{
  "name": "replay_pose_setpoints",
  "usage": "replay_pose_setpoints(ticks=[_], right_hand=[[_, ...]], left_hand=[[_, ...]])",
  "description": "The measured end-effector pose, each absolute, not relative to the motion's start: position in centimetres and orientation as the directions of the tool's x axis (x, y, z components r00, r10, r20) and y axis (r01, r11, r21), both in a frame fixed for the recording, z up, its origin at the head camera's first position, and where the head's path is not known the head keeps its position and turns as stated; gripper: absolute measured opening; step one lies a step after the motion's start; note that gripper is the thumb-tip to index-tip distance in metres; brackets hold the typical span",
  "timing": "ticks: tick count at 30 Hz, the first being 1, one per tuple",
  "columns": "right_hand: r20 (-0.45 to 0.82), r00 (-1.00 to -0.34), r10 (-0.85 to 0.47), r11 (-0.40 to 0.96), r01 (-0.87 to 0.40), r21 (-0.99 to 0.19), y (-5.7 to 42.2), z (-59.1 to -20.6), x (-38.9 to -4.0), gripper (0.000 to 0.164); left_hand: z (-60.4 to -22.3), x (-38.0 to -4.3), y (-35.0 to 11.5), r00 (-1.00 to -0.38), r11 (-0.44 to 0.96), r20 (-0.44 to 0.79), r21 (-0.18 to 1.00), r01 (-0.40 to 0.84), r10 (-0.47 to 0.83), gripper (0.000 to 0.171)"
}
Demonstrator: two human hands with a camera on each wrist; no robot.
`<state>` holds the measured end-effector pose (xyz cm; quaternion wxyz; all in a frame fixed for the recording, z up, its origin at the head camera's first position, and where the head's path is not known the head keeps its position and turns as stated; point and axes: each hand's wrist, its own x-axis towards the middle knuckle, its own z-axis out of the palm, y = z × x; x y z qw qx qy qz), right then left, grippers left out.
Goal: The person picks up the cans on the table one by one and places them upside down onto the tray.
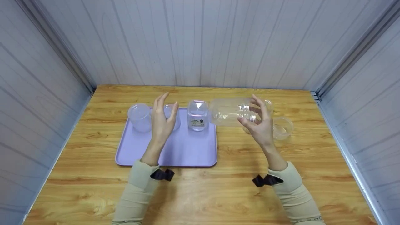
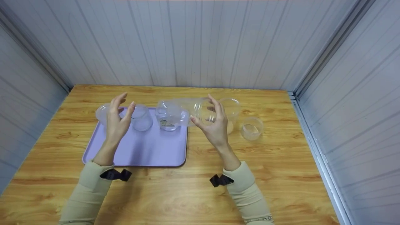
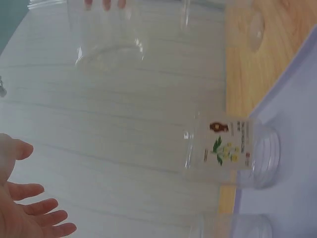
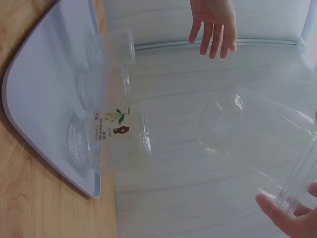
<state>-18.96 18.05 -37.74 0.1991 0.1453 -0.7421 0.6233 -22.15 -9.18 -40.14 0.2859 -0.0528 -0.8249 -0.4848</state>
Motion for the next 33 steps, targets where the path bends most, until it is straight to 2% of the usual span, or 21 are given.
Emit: replay_pose_setpoints(ticks=[12,21,29,33], right_hand=[[0.368,-0.93,-0.013,-0.07,-0.367,-0.928,18.6,-41.1,-19.3,0.063],[0.322,-0.945,-0.051,-0.255,-0.299,-0.919,18.4,-42.0,-18.3,0.059],[0.263,-0.96,-0.099,-0.312,-0.221,-0.924,18.1,-42.8,-17.4,0.053],[0.252,-0.96,-0.125,-0.336,-0.198,-0.921,17.9,-43.1,-17.0,0.052]], left_hand=[[-42.4,-20.1,-7.1,-0.856,0.344,0.506,0.827,0.445,-0.106,0.042],[-43.7,-18.5,-6.0,-0.856,0.197,0.515,0.834,0.515,0.055,0.045],[-42.0,-16.1,-4.9,-0.857,0.108,0.495,0.853,0.511,0.144,0.07],[-41.4,-15.2,-4.4,-0.851,0.068,0.496,0.856,0.512,0.172,0.076]])
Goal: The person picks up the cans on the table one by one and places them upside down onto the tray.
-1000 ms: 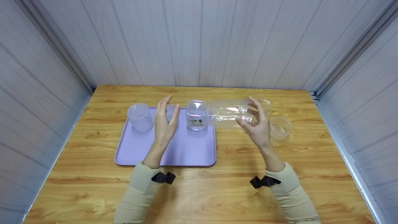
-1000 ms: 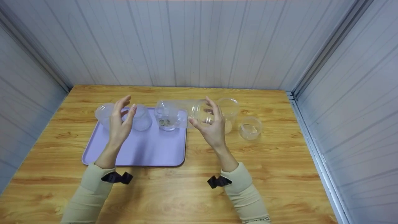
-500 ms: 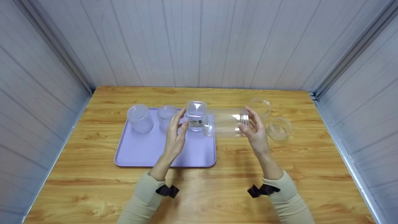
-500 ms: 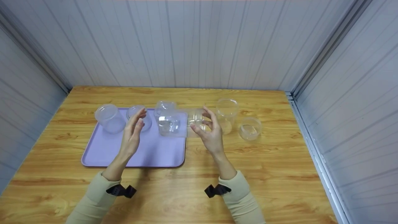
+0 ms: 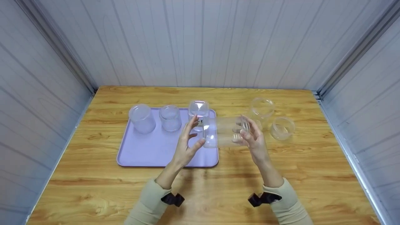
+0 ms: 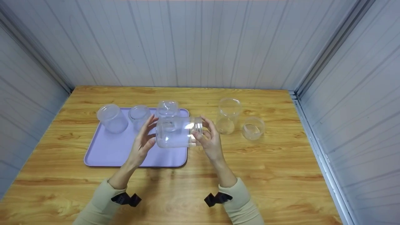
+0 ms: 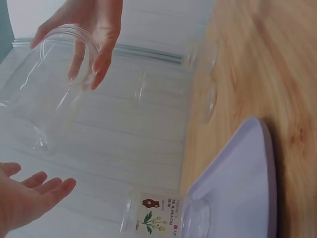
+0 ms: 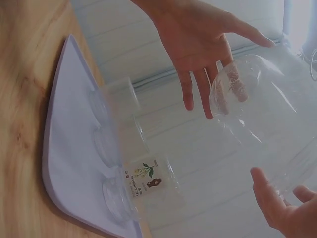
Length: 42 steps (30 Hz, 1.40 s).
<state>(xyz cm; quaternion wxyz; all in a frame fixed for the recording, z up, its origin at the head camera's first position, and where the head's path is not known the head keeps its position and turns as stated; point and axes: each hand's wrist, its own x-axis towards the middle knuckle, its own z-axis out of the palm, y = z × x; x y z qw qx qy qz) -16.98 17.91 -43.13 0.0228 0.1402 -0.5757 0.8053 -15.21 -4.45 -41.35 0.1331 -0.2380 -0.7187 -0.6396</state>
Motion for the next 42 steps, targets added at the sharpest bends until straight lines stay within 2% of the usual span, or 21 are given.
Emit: replay_pose_setpoints(ticks=[10,17,28,35,42], right_hand=[[0.222,-0.961,-0.166,-0.376,-0.147,-0.915,17.6,-43.6,-16.1,0.058],[0.185,-0.968,-0.169,-0.382,-0.109,-0.918,17.2,-44.1,-15.7,0.054],[0.126,-0.961,-0.248,-0.414,-0.012,-0.91,17.3,-44.7,-15.4,0.063],[0.123,-0.961,-0.25,-0.327,-0.036,-0.944,17.4,-44.9,-15.4,0.066],[0.166,-0.976,-0.138,-0.216,-0.134,-0.967,17.6,-45.5,-15.4,0.05]], left_hand=[[-41.5,-14.3,-3.6,-0.842,-0.023,0.488,0.868,0.497,0.228,0.089],[-41.9,-13.7,-3.6,-0.851,-0.038,0.481,0.874,0.485,0.211,0.084],[-42.8,-13.4,-3.8,-0.836,-0.087,0.519,0.854,0.512,0.178,0.076],[-42.8,-13.2,-4.2,-0.844,-0.062,0.517,0.856,0.514,0.14,0.074],[-42.7,-13.1,-5.1,-0.868,-0.016,0.484,0.874,0.486,0.114,0.072]])
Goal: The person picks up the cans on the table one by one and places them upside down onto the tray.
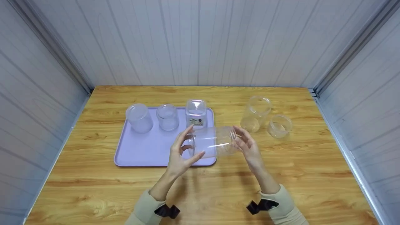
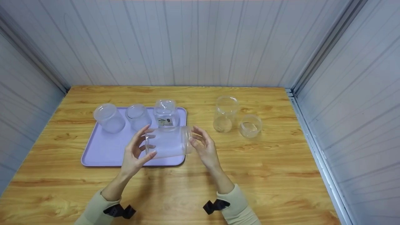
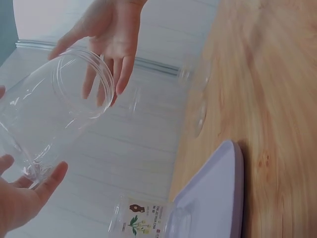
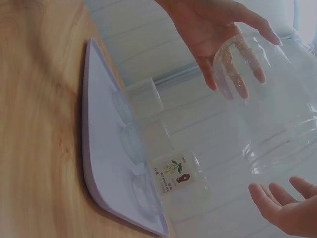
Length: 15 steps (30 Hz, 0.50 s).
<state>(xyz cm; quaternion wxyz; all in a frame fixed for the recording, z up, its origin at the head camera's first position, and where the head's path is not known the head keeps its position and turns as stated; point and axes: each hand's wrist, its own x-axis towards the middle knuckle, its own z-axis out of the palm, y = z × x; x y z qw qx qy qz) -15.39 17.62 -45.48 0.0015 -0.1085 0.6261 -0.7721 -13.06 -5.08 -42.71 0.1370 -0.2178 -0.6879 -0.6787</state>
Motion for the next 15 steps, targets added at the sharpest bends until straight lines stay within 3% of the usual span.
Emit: replay_pose_setpoints(ticks=[1,6,10,15], right_hand=[[0.2,-0.971,-0.134,-0.227,-0.166,-0.96,18.2,-47.4,-16.3,0.048],[0.266,-0.96,-0.088,-0.15,-0.251,-0.956,19.2,-50.1,-17.2,0.038],[0.217,-0.975,-0.042,-0.037,-0.215,-0.976,18.8,-48.0,-16.1,0.031],[0.243,-0.969,-0.044,0.053,-0.246,-0.968,18.8,-47.3,-15.7,0.024]], left_hand=[[-42.7,-13.0,-5.3,-0.873,0.002,0.476,0.878,0.479,0.107,0.072],[-42.6,-12.9,-6.5,-0.896,0.102,0.441,0.89,0.445,0.056,0.07],[-43.0,-13.0,-7.5,-0.906,0.135,0.423,0.898,0.42,0.006,0.068],[-43.5,-13.1,-8.6,-0.921,0.164,0.388,0.911,0.378,-0.037,0.067]])
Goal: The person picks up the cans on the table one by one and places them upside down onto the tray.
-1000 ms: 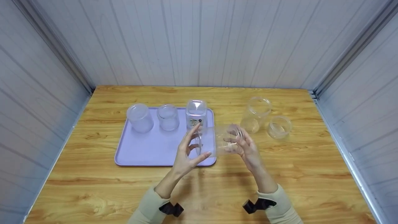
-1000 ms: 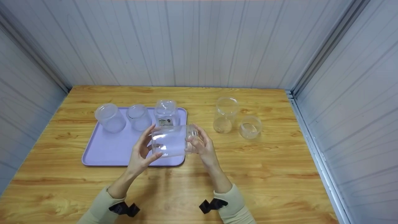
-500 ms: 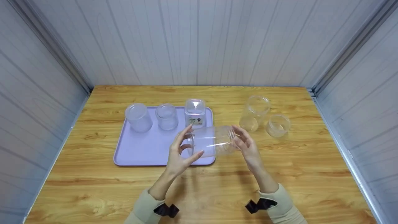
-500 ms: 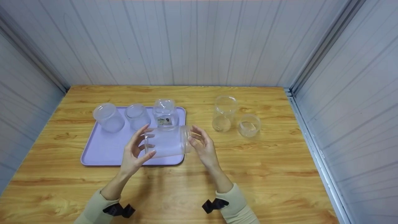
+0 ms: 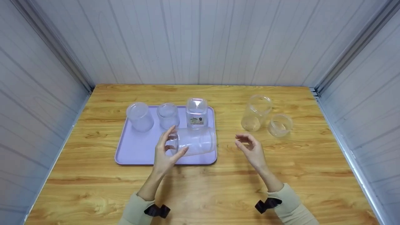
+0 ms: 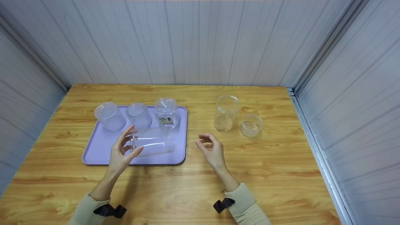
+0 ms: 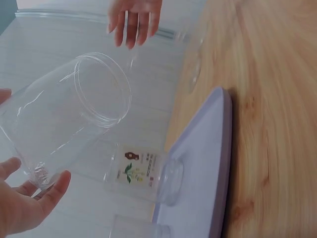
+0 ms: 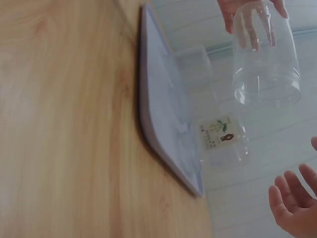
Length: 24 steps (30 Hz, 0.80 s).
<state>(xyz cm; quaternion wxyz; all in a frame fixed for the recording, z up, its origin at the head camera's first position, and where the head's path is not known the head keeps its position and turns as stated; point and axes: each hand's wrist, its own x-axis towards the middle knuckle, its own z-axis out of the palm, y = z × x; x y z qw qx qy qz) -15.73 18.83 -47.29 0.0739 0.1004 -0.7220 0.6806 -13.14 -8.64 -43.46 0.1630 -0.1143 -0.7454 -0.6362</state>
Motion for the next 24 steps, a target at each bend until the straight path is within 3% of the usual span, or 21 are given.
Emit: replay_pose_setpoints(ticks=[8,15,24], right_hand=[[0.278,-0.961,-0.013,0.324,-0.267,-0.908,20.7,-49.7,-16.5,0.023],[0.302,-0.953,0.006,0.537,-0.252,-0.805,22.9,-50.5,-17.1,0.023],[0.262,-0.964,-0.051,0.638,-0.233,-0.734,25.4,-50.4,-17.9,0.03]], left_hand=[[-43.8,-13.1,-10.5,-0.937,0.27,0.333,0.916,0.296,-0.102,0.066],[-46.8,-14.4,-12.9,-0.947,0.344,0.268,0.919,0.195,-0.179,0.07],[-47.2,-14.8,-15.5,-0.944,0.475,0.248,0.872,0.12,-0.216,0.071]])
